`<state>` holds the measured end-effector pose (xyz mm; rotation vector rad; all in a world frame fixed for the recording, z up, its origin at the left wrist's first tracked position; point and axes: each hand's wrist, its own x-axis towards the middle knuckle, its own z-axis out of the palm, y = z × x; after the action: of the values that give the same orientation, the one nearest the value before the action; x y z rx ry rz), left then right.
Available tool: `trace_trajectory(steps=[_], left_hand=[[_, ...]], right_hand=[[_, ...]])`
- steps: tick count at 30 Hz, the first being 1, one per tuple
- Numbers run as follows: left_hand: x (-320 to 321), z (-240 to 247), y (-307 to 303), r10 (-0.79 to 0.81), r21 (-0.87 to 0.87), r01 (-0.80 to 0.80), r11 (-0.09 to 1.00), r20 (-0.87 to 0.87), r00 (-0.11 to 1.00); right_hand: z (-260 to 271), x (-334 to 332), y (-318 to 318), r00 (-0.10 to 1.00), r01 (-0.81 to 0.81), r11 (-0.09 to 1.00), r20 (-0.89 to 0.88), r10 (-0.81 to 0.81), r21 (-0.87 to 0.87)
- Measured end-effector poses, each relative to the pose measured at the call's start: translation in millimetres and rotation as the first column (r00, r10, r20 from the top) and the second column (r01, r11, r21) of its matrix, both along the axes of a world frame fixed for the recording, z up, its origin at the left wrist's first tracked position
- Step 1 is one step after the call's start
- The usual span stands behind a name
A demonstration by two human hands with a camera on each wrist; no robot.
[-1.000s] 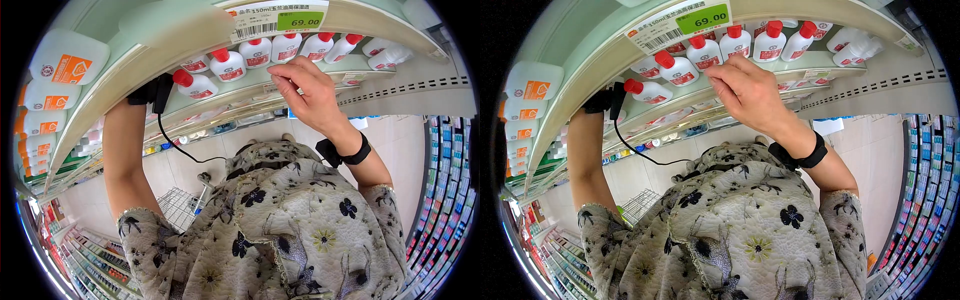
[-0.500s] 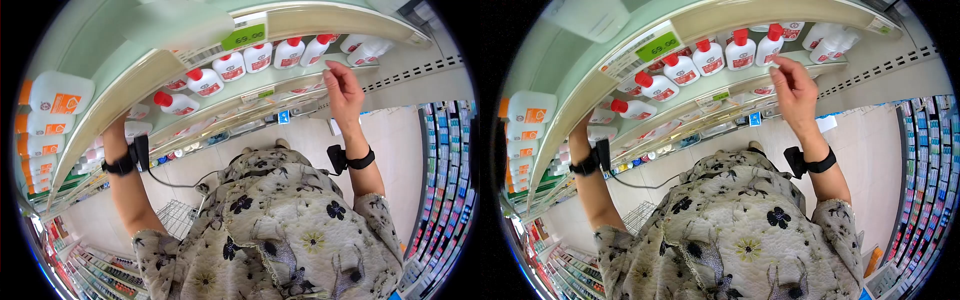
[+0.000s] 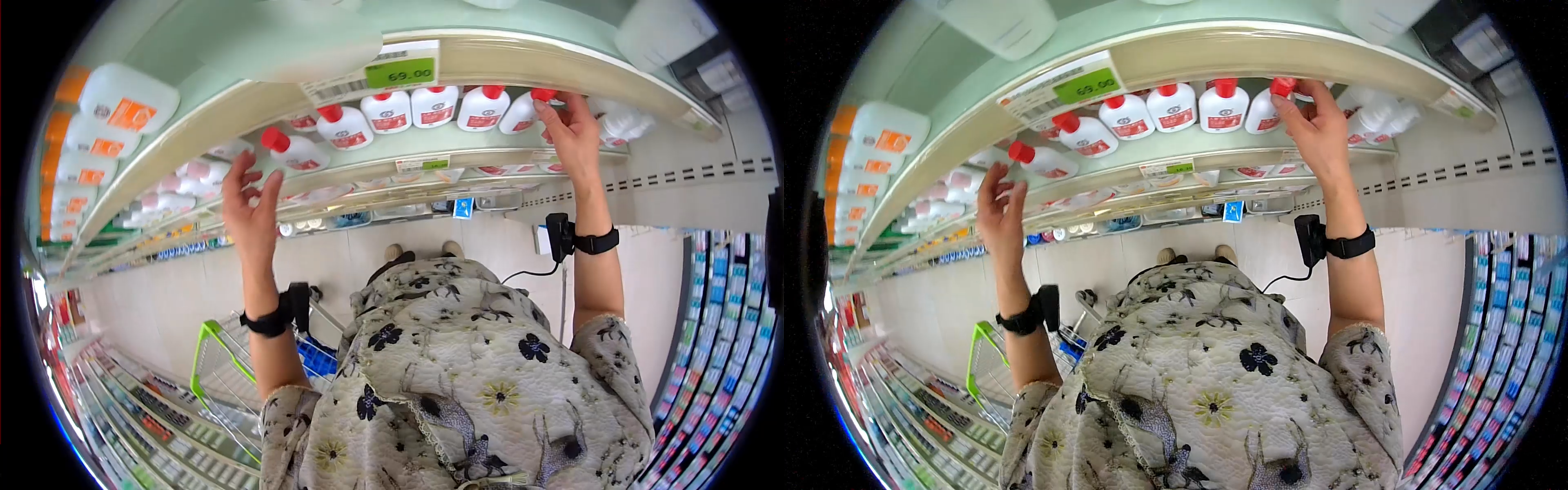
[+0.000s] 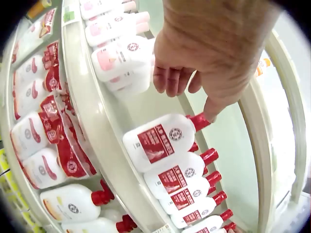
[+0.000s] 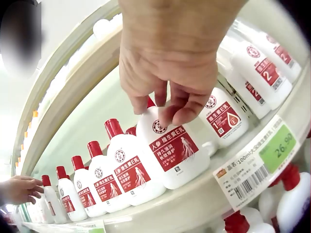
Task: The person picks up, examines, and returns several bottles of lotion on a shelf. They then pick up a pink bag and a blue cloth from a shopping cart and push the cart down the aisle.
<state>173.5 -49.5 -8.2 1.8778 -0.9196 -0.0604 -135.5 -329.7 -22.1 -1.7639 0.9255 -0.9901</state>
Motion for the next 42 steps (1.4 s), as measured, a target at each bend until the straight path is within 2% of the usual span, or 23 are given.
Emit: trace_trajectory(steps=[2, 4, 5, 7, 8, 10, 11, 12, 14, 16, 18, 21, 23, 27, 29, 30, 32, 33, 35, 39, 41, 42], left_hand=[[-15, 5, -13, 0.056, -0.012, -0.054, 0.998, 0.153, 0.987], [-32, 21, -28, 0.073, -0.075, -0.046, 0.996, 0.41, 0.909], [-36, 29, -33, 0.084, -0.076, -0.057, 0.995, 0.408, 0.909], [-42, 42, -44, 0.001, 0.042, -0.036, 0.998, 0.64, 0.768], [-45, 47, -50, 0.005, 0.043, -0.042, 0.998, 0.64, 0.769], [-46, 55, -64, -0.074, 0.154, -0.079, 0.985, 0.789, 0.61], [-46, 60, -73, -0.081, 0.139, -0.076, 0.987, 0.855, 0.512], [-42, 59, -77, -0.082, 0.138, -0.074, 0.988, 0.856, 0.511], [-36, 56, -84, -0.23, 0.342, -0.09, 0.935, 0.781, 0.581], [-30, 49, -91, -0.213, 0.311, -0.082, 0.947, 0.798, 0.564], [-24, 45, -95, -0.197, 0.279, -0.069, 0.958, 0.814, 0.546], [-18, 43, -98, -0.219, 0.287, -0.028, 0.958, 0.788, 0.575], [-14, 43, -102, -0.2, 0.229, 0.006, 0.973, 0.837, 0.51], [-7, 36, -111, -0.209, 0.232, 0.017, 0.973, 0.84, 0.5], [-4, 34, -115, -0.235, 0.24, 0.081, 0.967, 0.725, 0.648], [0, 30, -117, -0.236, 0.241, 0.083, 0.967, 0.725, 0.647], [10, 23, -118, -0.236, 0.2, 0.126, 0.972, 0.821, 0.519], [10, 23, -119, -0.237, 0.2, 0.127, 0.972, 0.82, 0.521], [10, 25, -118, -0.275, 0.197, 0.194, 0.961, 0.757, 0.593], [4, 38, -106, -0.282, 0.225, 0.171, 0.959, 0.739, 0.612], [8, 44, -92, -0.257, 0.239, 0.136, 0.962, 0.607, 0.752], [4, 49, -84, -0.256, 0.238, 0.135, 0.962, 0.607, 0.752]], right_hand=[[-1, 3, 0, 1.0, -0.003, 0.998, 0.019, 0.002, 0.055], [0, 1, 3, 1.0, -0.008, 1.0, 0.014, 0.009, -0.02], [2, 1, 5, 1.0, -0.019, 1.0, 0.012, 0.02, -0.021], [7, -2, 12, 0.998, -0.042, 0.994, 0.039, 0.046, -0.101], [12, -2, 17, 0.998, -0.048, 0.994, 0.038, 0.052, -0.1], [23, 2, 33, 0.988, -0.058, 0.992, 0.135, 0.073, -0.108], [25, 4, 39, 0.988, -0.058, 0.992, 0.136, 0.072, -0.109], [26, 7, 44, 0.983, -0.097, 0.986, 0.143, 0.116, -0.135], [28, 11, 54, 0.977, -0.13, 0.978, 0.149, 0.154, -0.162], [26, 14, 61, 0.959, -0.188, 0.969, 0.182, 0.216, -0.16], [24, 17, 69, 0.966, -0.179, 0.97, 0.155, 0.205, -0.166], [20, 24, 77, 0.957, -0.225, 0.955, 0.138, 0.254, -0.194], [21, 29, 82, 0.953, -0.24, 0.952, 0.143, 0.269, -0.189], [21, 41, 91, 0.951, -0.264, 0.939, 0.106, 0.292, -0.22], [19, 47, 95, 0.946, -0.278, 0.937, 0.111, 0.306, -0.21], [18, 50, 96, 0.941, -0.293, 0.935, 0.116, 0.319, -0.199], [22, 59, 101, 0.947, -0.289, 0.938, 0.087, 0.31, -0.194], [24, 65, 104, 0.951, -0.288, 0.939, 0.06, 0.304, -0.189], [20, 79, 106, 0.956, -0.274, 0.927, 0.032, 0.291, -0.255], [19, 112, 112, 0.964, -0.214, 0.892, 0.059, 0.258, -0.397], [20, 125, 119, 0.976, -0.172, 0.866, 0.036, 0.213, -0.469], [18, 131, 120, 0.976, -0.172, 0.866, 0.036, 0.214, -0.47]])
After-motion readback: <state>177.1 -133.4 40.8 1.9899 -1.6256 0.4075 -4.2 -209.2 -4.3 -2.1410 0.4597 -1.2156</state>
